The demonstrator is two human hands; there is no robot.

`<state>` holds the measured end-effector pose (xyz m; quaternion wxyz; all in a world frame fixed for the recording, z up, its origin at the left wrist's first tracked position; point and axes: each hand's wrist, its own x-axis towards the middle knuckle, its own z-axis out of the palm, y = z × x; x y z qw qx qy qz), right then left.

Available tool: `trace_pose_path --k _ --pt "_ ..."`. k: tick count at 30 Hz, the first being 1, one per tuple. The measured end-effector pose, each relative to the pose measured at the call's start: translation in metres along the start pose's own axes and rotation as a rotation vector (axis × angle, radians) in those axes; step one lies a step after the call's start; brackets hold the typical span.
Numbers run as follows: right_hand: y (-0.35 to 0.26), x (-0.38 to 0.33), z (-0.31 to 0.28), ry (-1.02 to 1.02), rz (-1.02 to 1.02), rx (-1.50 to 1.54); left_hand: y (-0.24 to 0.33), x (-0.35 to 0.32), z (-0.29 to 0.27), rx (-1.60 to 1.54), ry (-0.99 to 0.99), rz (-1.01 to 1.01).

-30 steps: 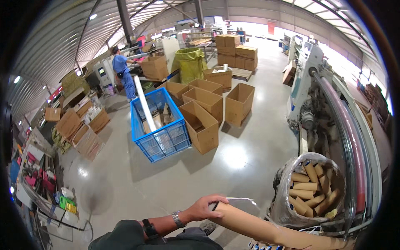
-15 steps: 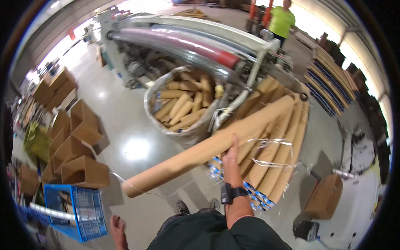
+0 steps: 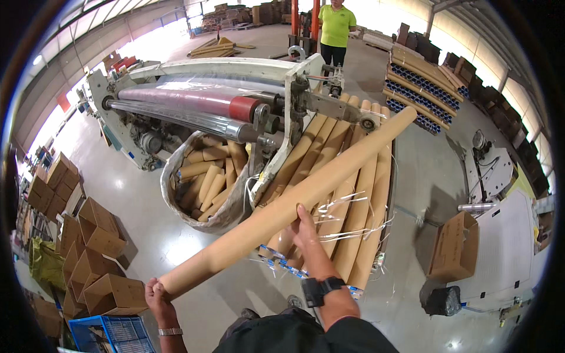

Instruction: Operates an industrial machine to wind plastic film onto cardboard tubes, loading empty tubes and removing completed rolls.

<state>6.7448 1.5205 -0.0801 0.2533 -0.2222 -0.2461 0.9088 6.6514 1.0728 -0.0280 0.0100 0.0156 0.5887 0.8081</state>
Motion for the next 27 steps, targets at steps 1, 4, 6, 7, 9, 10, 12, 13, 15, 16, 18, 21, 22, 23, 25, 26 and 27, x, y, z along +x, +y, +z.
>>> trace_pose_path --k 1,4,6,7,9,10,12,13,15,16,18,21,22,23,25,26,27 --pt "-0.008 0.000 -0.016 -0.033 0.078 -0.079 0.005 0.006 0.011 -0.021 0.010 0.078" --pt "-0.042 -0.028 -0.046 -0.465 0.473 -1.691 0.044 0.031 0.032 -0.020 -0.038 0.075" --pt "-0.058 -0.041 -0.033 -0.606 0.541 -2.061 0.062 0.046 0.032 -0.007 -0.038 0.082" --pt "-0.064 -0.047 -0.010 -0.464 0.497 -1.900 0.068 0.054 0.027 0.025 -0.042 0.100" --pt "-0.061 -0.048 0.016 -0.213 0.280 -1.311 0.075 0.073 0.026 0.053 -0.048 0.125" --pt "-0.046 -0.044 0.023 -0.119 0.110 -0.886 0.077 0.086 0.031 0.025 -0.075 0.130" --pt "-0.033 -0.032 0.020 -0.031 -0.040 -0.407 0.086 0.102 0.043 -0.041 -0.117 0.140" --pt "-0.031 -0.023 0.011 -0.016 -0.023 -0.346 0.094 0.112 0.047 -0.075 -0.189 0.066" --pt "-0.036 -0.017 -0.001 -0.181 0.109 -0.335 0.102 0.139 0.047 -0.057 -0.229 0.114" --pt "-0.041 -0.019 -0.007 -0.045 0.073 -0.481 0.106 0.154 0.046 -0.044 -0.246 0.139" --pt "-0.060 -0.037 0.046 0.118 -0.119 -0.007 0.110 0.180 0.038 -0.004 -0.296 0.220" --pt "-0.095 -0.048 0.018 0.186 -0.650 0.298 0.109 0.205 0.079 -0.054 -0.408 0.184" --pt "-0.108 -0.054 0.037 0.381 -0.902 0.246 0.104 0.200 0.104 -0.035 -0.371 0.138" --pt "-0.135 -0.067 -0.009 0.146 -0.933 0.122 0.097 0.204 0.127 -0.056 -0.500 0.073" --pt "-0.182 -0.102 -0.065 0.151 -0.999 0.124 0.065 0.199 0.190 0.077 -0.573 0.231" --pt "-0.200 -0.117 -0.063 0.391 -1.043 0.242 0.042 0.190 0.223 -0.084 -0.494 0.211" --pt "-0.222 -0.135 -0.098 0.622 -1.160 0.078 0.032 0.173 0.251 -0.126 -0.438 0.085"
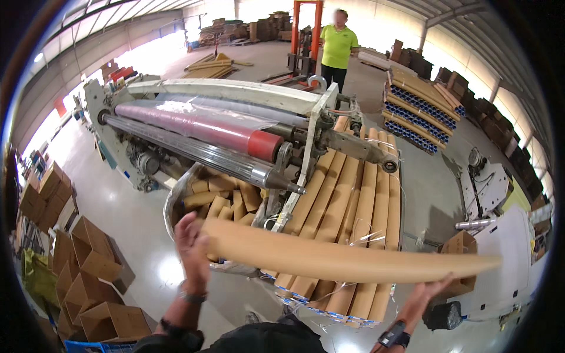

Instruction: Operates an industrial machine to wind plastic film onto cardboard tubes, loading empty tubes and removing completed rolls.

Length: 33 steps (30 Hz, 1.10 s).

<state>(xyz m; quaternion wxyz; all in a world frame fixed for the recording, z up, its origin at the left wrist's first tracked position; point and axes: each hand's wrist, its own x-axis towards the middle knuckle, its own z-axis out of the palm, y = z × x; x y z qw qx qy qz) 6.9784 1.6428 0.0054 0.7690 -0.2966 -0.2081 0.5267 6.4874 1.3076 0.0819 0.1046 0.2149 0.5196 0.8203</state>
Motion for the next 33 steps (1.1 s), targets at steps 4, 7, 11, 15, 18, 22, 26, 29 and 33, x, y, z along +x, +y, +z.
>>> trace_pose_path --k 4,7,11,15,18,22,26,29,33 --pt "-0.083 0.056 -0.086 -0.387 0.146 0.050 -0.105 -0.013 0.084 -0.163 -0.101 -0.410" --pt "-0.099 0.066 -0.094 0.110 -0.140 -0.106 -0.140 -0.026 0.150 -0.533 -0.143 -0.770" --pt "-0.075 0.048 -0.063 0.164 -0.387 -0.360 -0.173 -0.012 0.207 -0.653 -0.159 -0.870" --pt "-0.039 0.066 -0.045 0.149 -0.015 -0.134 -0.172 0.011 0.226 -0.708 -0.113 -0.648" --pt "0.002 0.051 -0.015 0.103 0.079 -0.121 -0.157 0.053 0.194 -0.587 -0.170 -0.659" --pt "0.012 0.092 -0.039 -0.006 0.017 -0.256 -0.152 0.063 0.189 -0.502 0.004 -0.622" --pt "-0.022 0.179 -0.126 -0.280 -0.728 -1.120 -0.147 0.071 0.187 -0.465 -0.007 -0.655" --pt "-0.006 0.197 -0.130 -0.420 -0.995 -1.502 -0.159 0.074 0.181 -0.431 0.048 -0.608" --pt "0.010 0.212 -0.112 -0.263 -0.459 -0.975 -0.140 0.118 0.134 -0.542 -0.059 -0.644"
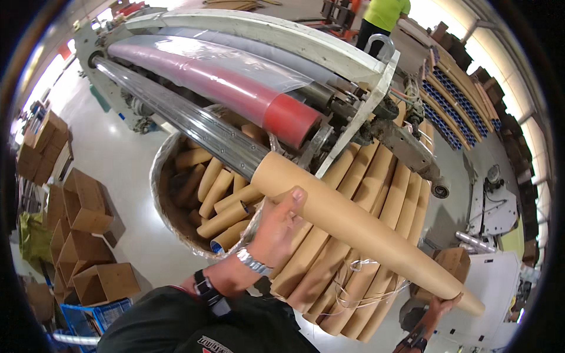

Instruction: Operates an industrial machine to wind plastic film onto cardboard tubes, loading empty tubes and removing completed rolls.

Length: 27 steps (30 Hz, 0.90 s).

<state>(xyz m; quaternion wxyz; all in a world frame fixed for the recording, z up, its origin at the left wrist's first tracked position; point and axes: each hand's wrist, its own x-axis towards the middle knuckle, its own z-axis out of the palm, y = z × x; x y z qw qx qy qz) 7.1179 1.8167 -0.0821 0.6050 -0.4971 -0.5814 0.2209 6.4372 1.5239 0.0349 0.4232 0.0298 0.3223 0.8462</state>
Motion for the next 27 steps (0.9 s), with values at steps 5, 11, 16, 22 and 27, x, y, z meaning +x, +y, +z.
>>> trace_pose_path --k 5,11,16,22,27 --pt "-0.096 -0.087 0.127 0.153 0.409 0.570 0.043 0.057 -0.081 0.032 0.079 0.215" --pt "-0.316 -0.311 0.443 -0.345 0.800 1.825 0.129 0.097 -0.255 0.865 -0.159 0.028" --pt "-0.407 -0.415 0.569 -0.987 0.968 0.683 0.005 0.019 -0.415 1.738 -0.330 -0.509" --pt "-0.370 -0.462 0.514 -1.423 0.259 -0.147 -0.024 0.010 -0.455 1.523 -0.413 -0.365" --pt "-0.389 -0.454 0.513 -1.611 -0.540 -0.375 0.185 0.018 -0.307 1.469 -0.697 -0.322"
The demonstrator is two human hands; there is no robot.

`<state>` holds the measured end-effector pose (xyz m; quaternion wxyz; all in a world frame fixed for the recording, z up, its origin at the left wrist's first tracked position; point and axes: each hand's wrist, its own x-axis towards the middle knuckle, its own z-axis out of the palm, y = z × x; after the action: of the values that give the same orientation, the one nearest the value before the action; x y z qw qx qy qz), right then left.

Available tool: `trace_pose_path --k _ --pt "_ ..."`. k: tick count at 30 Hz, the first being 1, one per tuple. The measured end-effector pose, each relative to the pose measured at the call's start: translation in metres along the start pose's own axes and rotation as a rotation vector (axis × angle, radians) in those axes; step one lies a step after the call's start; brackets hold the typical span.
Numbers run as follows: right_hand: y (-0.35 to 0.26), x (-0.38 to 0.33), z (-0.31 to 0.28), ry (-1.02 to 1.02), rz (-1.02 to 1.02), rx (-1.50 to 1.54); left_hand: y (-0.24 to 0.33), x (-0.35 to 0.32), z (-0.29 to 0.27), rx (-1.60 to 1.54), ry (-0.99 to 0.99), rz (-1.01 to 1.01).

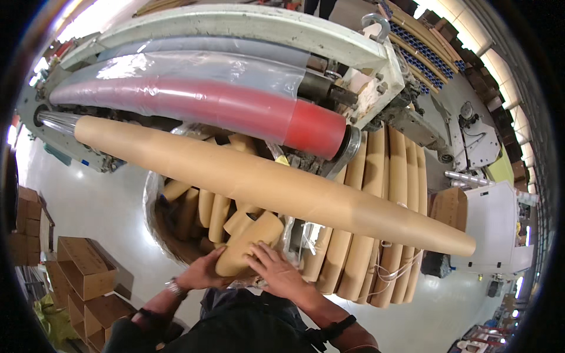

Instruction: Operates an industrial machine to wind plastic film onto cardboard tubes, loading empty tubes and removing completed rolls.

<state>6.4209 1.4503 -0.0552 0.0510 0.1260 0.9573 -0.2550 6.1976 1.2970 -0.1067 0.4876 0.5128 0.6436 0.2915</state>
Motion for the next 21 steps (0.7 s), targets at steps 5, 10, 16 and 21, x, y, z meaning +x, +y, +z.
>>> trace_pose_path --k 5,10,16,21 --pt "-0.015 0.028 -0.069 0.247 -0.313 -0.329 0.124 -0.034 -0.048 0.207 -0.006 0.195" --pt "0.006 -0.007 -0.112 0.038 -0.094 -0.135 0.126 -0.003 -0.030 -0.512 0.193 0.143" --pt "0.027 -0.080 -0.118 0.165 0.155 -0.087 0.174 0.103 -0.056 -1.466 0.948 0.375" --pt "0.042 -0.135 -0.116 0.230 0.276 -0.085 0.172 0.125 -0.087 -1.474 1.117 0.412"
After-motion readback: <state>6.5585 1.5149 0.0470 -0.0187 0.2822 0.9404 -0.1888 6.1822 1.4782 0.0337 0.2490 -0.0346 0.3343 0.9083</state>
